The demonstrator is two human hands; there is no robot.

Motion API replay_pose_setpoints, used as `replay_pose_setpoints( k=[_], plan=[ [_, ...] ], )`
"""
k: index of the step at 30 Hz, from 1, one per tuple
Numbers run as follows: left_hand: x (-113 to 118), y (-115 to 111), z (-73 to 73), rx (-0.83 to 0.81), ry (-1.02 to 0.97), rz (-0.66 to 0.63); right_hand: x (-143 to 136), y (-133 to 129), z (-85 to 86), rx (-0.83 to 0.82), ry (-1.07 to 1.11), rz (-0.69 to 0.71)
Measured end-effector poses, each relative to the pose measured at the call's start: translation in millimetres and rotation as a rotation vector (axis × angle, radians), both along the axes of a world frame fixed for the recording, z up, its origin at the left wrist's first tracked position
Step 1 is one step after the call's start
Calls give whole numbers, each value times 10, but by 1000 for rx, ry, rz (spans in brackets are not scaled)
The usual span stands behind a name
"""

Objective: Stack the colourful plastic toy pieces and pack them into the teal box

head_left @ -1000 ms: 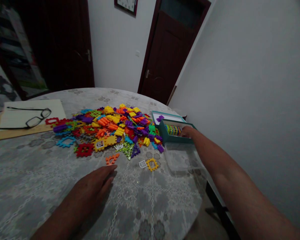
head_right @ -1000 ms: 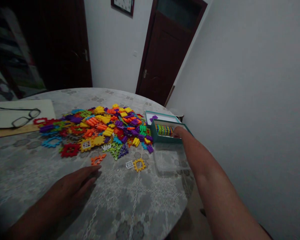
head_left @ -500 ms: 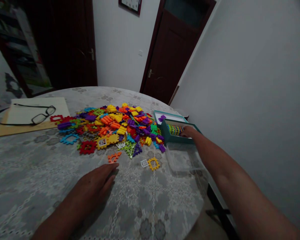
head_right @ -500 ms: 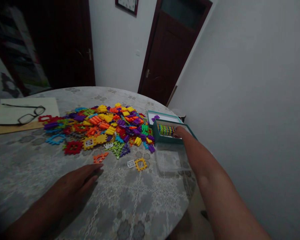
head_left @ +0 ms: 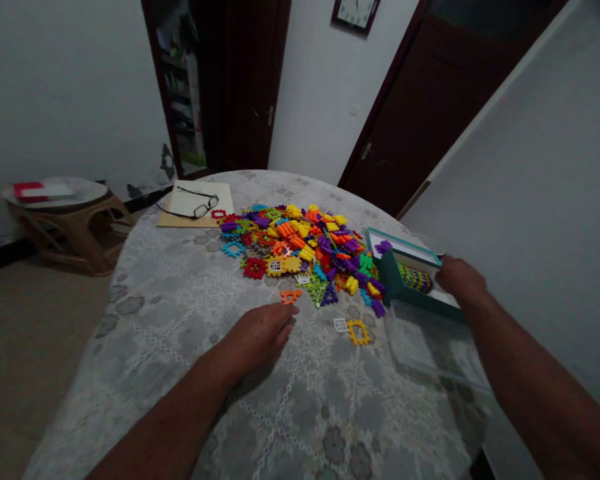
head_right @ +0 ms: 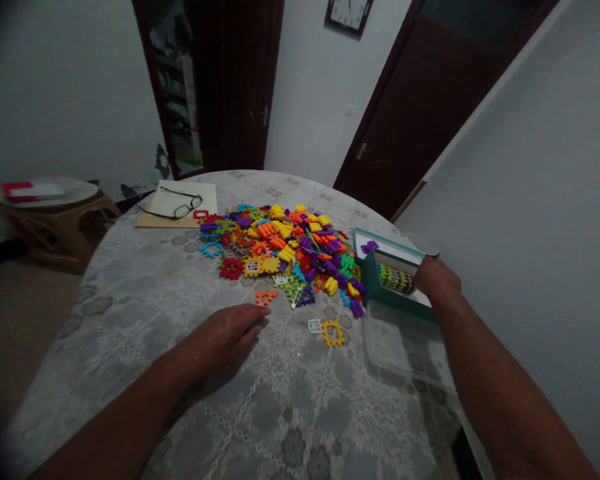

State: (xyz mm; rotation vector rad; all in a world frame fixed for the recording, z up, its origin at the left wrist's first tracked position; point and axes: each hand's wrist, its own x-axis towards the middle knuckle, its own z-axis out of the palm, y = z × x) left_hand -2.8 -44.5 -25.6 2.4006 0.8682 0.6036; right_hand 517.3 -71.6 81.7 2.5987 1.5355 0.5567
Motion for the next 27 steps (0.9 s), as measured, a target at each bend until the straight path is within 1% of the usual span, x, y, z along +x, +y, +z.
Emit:
replay_pose_setpoints(
  k=[1,2,3,4,6,7,8,10,11,13,16,19,21,24,27],
  plan=[
    [0,-5,-12,11,-6,-4,-107,-19,14,59,-13,25],
    [2,-7,-23,23,-12,-4,-263,-46,6,136,-11,85],
    [6,-5,-33,36,-17,0,-468,-80,-27,224,9,199],
    [12,2,-41,52,-26,14,-718,-122,-86,292,61,353],
    [24,32,-50,89,-59,72,-1305,-223,-277,341,208,646],
    [26,53,-50,113,-84,115,-1613,-276,-400,328,285,777],
    [24,78,-47,141,-115,168,-1911,-326,-531,320,352,878],
    [-3,133,-31,202,-174,287,-2423,-402,-790,318,445,979],
    [-28,163,-18,232,-195,340,-2623,-427,-905,317,483,1015],
    [-99,233,14,274,-204,415,-2901,-461,-1089,327,546,1066],
    [-212,388,71,292,-150,462,-3086,-507,-1246,370,601,1115],
    [-244,628,132,265,-56,517,-3141,-559,-1310,393,633,1155],
    [-189,816,179,222,21,569,-3157,-583,-1332,385,642,1188],
    [-25,1086,246,95,201,654,-3165,-591,-1353,361,624,1217],
    [141,1295,272,20,356,695,-3148,-580,-1360,353,610,1215]
  ],
)
